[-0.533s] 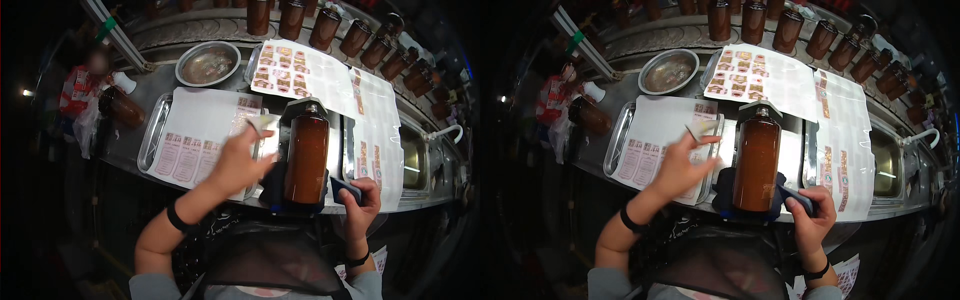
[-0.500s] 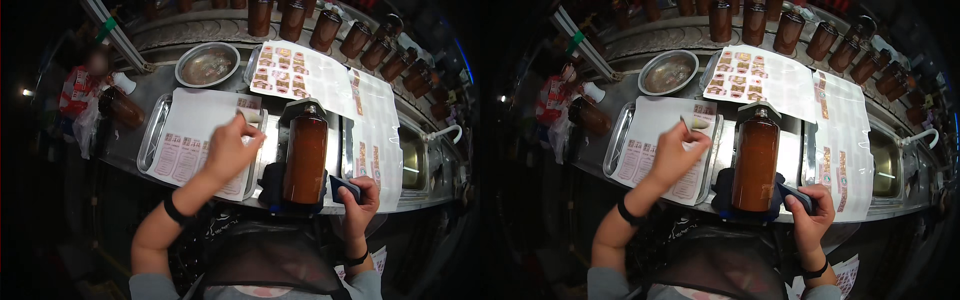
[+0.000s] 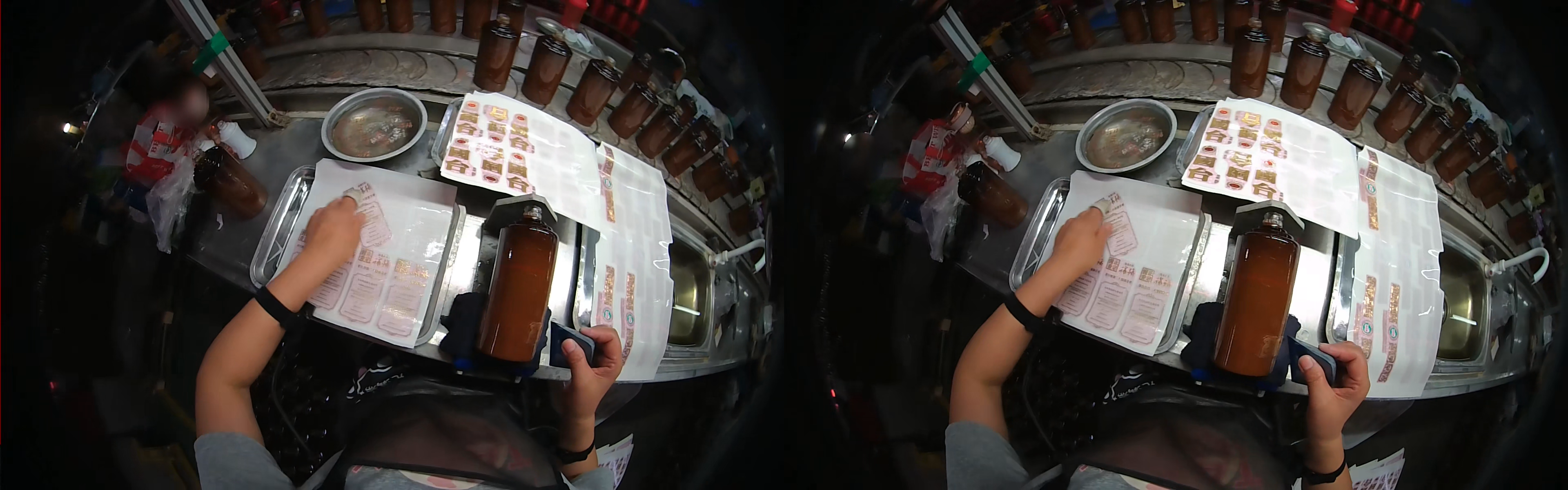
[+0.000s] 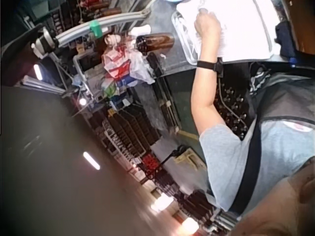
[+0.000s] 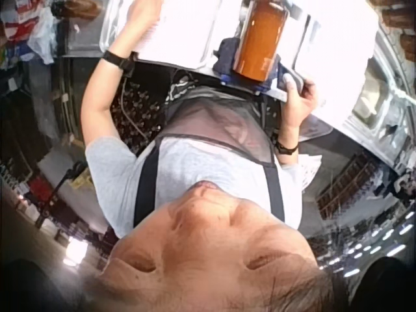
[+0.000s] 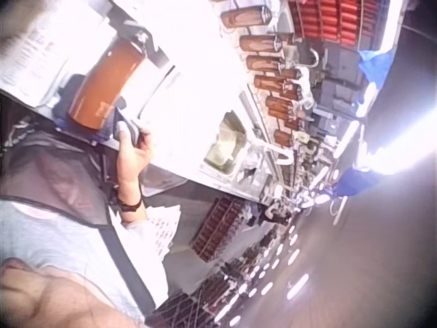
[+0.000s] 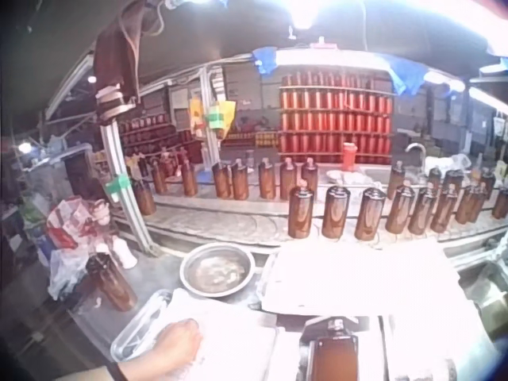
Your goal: Applying stickers and paper neck-seals to brown ceramic liquor bottles at an industrial workstation.
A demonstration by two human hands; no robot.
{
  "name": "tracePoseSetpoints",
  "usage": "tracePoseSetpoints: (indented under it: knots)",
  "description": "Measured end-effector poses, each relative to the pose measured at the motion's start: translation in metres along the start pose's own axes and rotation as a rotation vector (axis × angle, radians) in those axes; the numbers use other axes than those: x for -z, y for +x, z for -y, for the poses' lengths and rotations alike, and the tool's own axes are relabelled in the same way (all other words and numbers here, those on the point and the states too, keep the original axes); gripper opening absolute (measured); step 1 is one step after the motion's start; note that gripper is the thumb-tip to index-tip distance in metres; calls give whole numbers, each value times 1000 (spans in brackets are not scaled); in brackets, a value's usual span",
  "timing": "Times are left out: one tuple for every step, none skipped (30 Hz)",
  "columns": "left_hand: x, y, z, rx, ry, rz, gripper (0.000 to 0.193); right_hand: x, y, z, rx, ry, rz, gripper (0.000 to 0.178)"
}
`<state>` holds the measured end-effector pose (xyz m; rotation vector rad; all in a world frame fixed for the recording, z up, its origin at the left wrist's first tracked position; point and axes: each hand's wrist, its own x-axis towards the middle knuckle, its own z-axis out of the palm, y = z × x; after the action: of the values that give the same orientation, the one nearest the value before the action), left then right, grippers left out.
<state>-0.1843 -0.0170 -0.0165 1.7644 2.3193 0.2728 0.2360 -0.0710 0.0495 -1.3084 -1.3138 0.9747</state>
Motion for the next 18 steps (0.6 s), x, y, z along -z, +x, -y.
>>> tracePoseSetpoints:
  knots:
    - [5, 3, 11, 156, -3, 36, 31, -1, 0, 0, -5, 6, 0, 25]
    - [14, 4, 26, 164, 0, 34, 31, -1, 0, 1, -5, 10, 8, 25]
    - [22, 9, 42, 189, -28, 68, 35, -1, 1, 3, -11, 19, 19, 25]
    - [27, 15, 52, 211, -58, 102, 38, -2, 2, 4, -15, 26, 29, 25]
    - [32, 20, 56, 212, -61, 102, 38, -2, 3, 4, -14, 23, 29, 25]
    - [39, 26, 57, 243, 4, 129, 40, -2, 3, 3, 0, -1, 30, 25]
    - [43, 33, 57, 273, 69, 156, 43, -2, 3, 2, 14, -25, 29, 25]
    - [39, 40, 62, 308, 54, 168, 63, -3, 2, 3, 17, -26, 31, 25]
    - [35, 45, 63, 310, 52, 166, 63, -5, 2, 4, 2, -15, 36, 25]
    - [28, 49, 63, 339, 78, 133, 72, -6, 1, 5, -12, -3, 41, 26]
    - [23, 53, 59, 370, 103, 100, 82, -6, 0, 4, -9, -5, 44, 26]
    - [19, 58, 57, 374, 100, 98, 82, -5, -2, 4, -6, -12, 42, 26]
    - [15, 62, 54, 397, 107, 54, 87, -4, -3, 4, -3, -19, 41, 26]
    - [13, 65, 55, 421, 118, 9, 91, -4, -3, 4, -3, -17, 46, 26]
    - [9, 66, 57, 427, 119, 8, 91, -3, -4, 5, -4, -30, 28, 25]
    - [6, 67, 60, 405, 91, -66, 86, -3, -3, 5, -6, -41, 12, 25]
    - [4, 68, 64, 383, 64, -141, 82, -2, -3, 6, -7, -37, 19, 25]
    - [4, 70, 68, 385, 66, -138, 82, -1, -3, 5, -39, -26, 16, 25]
